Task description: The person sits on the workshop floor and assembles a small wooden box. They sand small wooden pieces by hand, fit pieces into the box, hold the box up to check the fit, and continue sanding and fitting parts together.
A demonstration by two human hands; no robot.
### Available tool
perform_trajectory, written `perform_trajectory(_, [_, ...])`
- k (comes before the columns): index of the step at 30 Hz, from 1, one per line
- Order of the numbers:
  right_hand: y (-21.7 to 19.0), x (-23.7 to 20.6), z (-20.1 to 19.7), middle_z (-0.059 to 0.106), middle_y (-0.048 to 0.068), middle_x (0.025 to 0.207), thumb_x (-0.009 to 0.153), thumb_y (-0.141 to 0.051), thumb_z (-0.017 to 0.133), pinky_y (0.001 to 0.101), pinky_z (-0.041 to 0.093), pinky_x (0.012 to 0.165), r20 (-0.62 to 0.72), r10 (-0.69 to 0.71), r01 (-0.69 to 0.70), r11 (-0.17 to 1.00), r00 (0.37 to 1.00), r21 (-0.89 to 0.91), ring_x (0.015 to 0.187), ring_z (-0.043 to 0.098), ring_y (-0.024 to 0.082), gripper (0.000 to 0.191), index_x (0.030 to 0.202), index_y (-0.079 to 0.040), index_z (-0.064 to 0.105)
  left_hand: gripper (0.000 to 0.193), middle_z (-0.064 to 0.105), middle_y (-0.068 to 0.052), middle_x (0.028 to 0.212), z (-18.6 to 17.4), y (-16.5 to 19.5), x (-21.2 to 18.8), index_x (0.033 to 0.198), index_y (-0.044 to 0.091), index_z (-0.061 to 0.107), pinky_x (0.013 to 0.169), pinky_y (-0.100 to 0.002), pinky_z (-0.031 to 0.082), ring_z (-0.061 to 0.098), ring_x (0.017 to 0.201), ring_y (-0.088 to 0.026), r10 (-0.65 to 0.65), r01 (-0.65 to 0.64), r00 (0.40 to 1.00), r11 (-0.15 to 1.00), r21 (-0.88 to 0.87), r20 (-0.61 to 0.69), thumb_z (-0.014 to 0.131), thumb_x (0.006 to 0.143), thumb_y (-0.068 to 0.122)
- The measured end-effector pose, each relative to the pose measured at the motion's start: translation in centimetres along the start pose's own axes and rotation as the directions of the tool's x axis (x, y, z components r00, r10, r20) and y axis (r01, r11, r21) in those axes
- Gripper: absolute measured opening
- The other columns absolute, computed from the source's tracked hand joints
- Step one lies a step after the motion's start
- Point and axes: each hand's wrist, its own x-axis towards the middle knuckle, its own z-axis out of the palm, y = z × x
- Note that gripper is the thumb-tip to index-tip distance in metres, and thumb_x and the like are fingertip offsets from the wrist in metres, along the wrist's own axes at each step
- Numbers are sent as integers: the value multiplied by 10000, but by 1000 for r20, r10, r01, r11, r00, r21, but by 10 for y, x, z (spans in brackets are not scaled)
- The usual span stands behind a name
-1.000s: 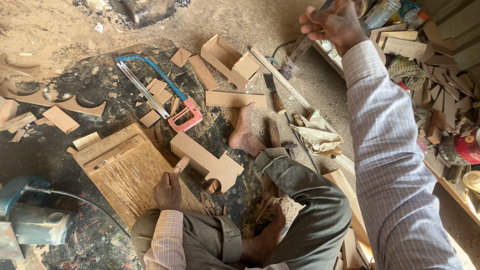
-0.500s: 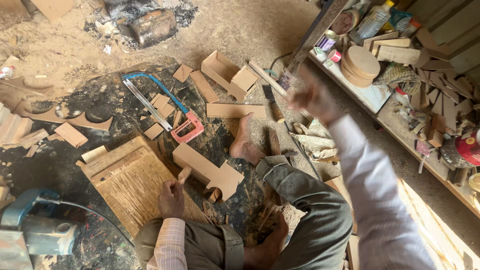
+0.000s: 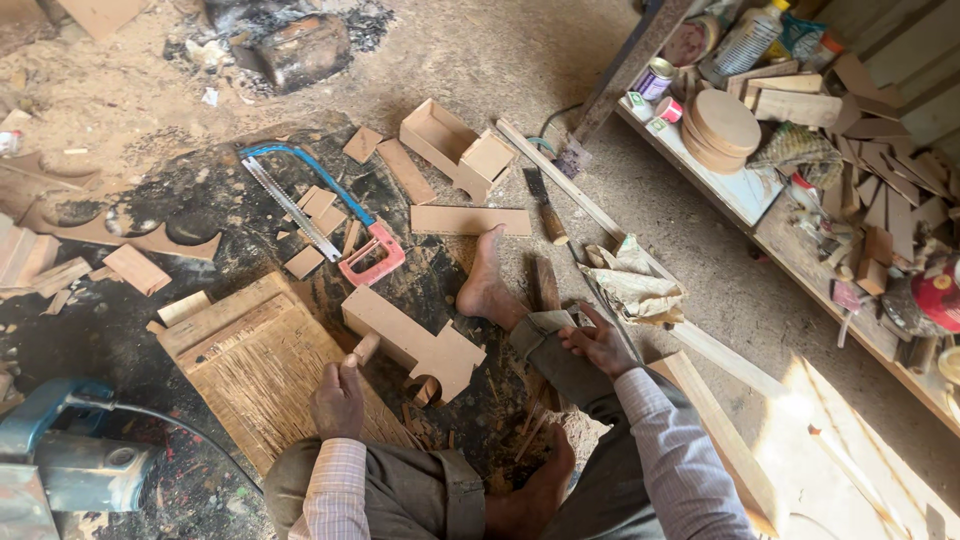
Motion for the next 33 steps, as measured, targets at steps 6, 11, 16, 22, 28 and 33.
perform_trajectory(6, [10, 2, 13, 770, 157, 1113, 943, -177, 678, 289, 553, 790, -82, -68, 66, 997, 994, -27, 892, 692, 158, 851, 1627, -29, 194, 397, 660, -205, 744, -3, 4, 4, 965, 58, 646, 636, -503, 506, 664, 698, -402, -28, 28, 999, 1000, 15, 30, 585, 1074, 434])
perform_trajectory(11, [13, 0, 14, 777, 132, 1116, 928, -213, 684, 301, 573, 810, -119, -70, 59, 994, 990, -93, 899, 712, 160, 852, 1617, -22, 221, 356, 700, -143, 808, -8, 10, 1, 1030, 52, 641, 665, -417, 541, 693, 706, -283, -108, 111, 993, 992, -61, 56, 653, 1017, 408])
perform_trajectory(16, [17, -6, 11, 786, 138, 1112, 927, -258, 686, 314, 581, 826, -132, -74, 54, 987, 989, -150, 927, 728, 170, 856, 1615, -20, 236, 245, 719, -107, 861, -7, 8, -4, 1027, 43, 633, 692, -368, 549, 700, 758, -204, -56, 64, 997, 987, -146, 61, 708, 958, 265])
perform_trajectory(22, [26, -6, 6, 784, 131, 1117, 931, -272, 682, 312, 581, 818, -133, -101, 79, 984, 986, -158, 927, 729, 171, 850, 1611, -20, 238, 259, 714, -102, 775, -5, 9, -8, 1024, 36, 670, 654, -348, 547, 695, 696, -187, -122, 134, 987, 982, -129, 103, 743, 963, 276])
perform_trajectory(28, [28, -9, 9, 796, 104, 1085, 923, -294, 702, 301, 577, 778, -179, -85, 44, 974, 980, -220, 880, 727, 149, 859, 1609, -26, 259, 242, 731, -48, 753, -7, 16, -12, 1071, 32, 661, 586, -323, 547, 694, 601, -145, -127, 154, 980, 972, -176, 155, 661, 992, 261])
perform_trajectory(33, [24, -12, 12, 804, 95, 1052, 927, -307, 706, 290, 580, 755, -171, -119, 77, 970, 978, -231, 851, 728, 135, 854, 1604, -16, 274, 254, 713, -73, 730, -9, 18, -12, 1079, 26, 672, 585, -330, 544, 691, 602, -157, -160, 189, 971, 969, -162, 176, 648, 1018, 271])
